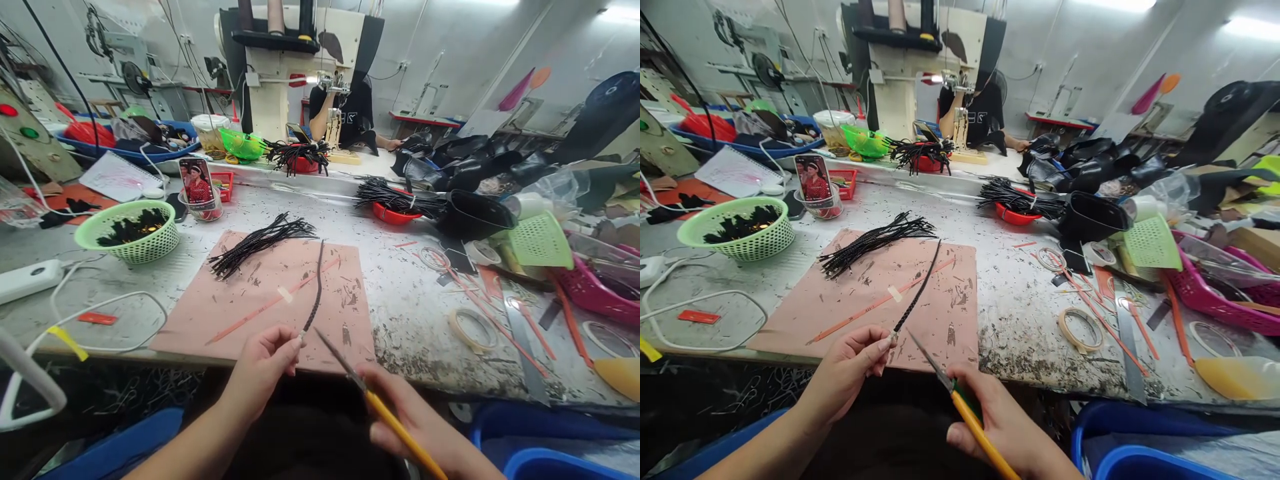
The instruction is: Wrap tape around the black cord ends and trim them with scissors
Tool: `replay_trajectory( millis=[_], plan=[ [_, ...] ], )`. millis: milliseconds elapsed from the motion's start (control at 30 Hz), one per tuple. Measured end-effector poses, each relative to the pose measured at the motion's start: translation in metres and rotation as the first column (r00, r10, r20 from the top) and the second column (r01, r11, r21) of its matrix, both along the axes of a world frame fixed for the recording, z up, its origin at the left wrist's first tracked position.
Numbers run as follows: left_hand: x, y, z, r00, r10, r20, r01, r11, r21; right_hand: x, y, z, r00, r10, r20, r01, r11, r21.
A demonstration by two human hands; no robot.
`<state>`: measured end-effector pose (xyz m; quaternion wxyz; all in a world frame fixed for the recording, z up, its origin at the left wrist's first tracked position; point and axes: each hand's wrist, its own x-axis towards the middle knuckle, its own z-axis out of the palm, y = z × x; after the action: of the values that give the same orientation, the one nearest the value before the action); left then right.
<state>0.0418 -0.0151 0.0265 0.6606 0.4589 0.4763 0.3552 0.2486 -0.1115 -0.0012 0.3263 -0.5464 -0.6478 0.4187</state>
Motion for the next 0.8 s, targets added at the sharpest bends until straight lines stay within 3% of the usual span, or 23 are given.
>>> replay_trajectory(
  millis=[133,433,600,800],
  plan=[
    [-0.003,-0.001,0.001,0.998,-0.014,-0.068,0.017,0.998,0.054,-0.009,0.003,0.007,0.997,0.076,-0.018,-0.077,0.997,-0.024],
    [-0.008,0.000,0.007,0.986,-0.060,-0.158,0.073,0.994,0.079,-0.013,0.006,0.014,0.992,0.117,0.046,-0.115,0.993,-0.039],
    [-0.010,0.003,0.003,0.980,-0.089,-0.177,0.107,0.990,0.094,-0.017,0.008,0.012,0.991,0.088,0.101,-0.092,0.995,0.031],
    [-0.009,0.006,-0.005,0.988,-0.076,-0.135,0.081,0.996,0.032,-0.026,0.016,0.002,0.986,0.163,0.028,-0.165,0.984,0.069]
  ],
)
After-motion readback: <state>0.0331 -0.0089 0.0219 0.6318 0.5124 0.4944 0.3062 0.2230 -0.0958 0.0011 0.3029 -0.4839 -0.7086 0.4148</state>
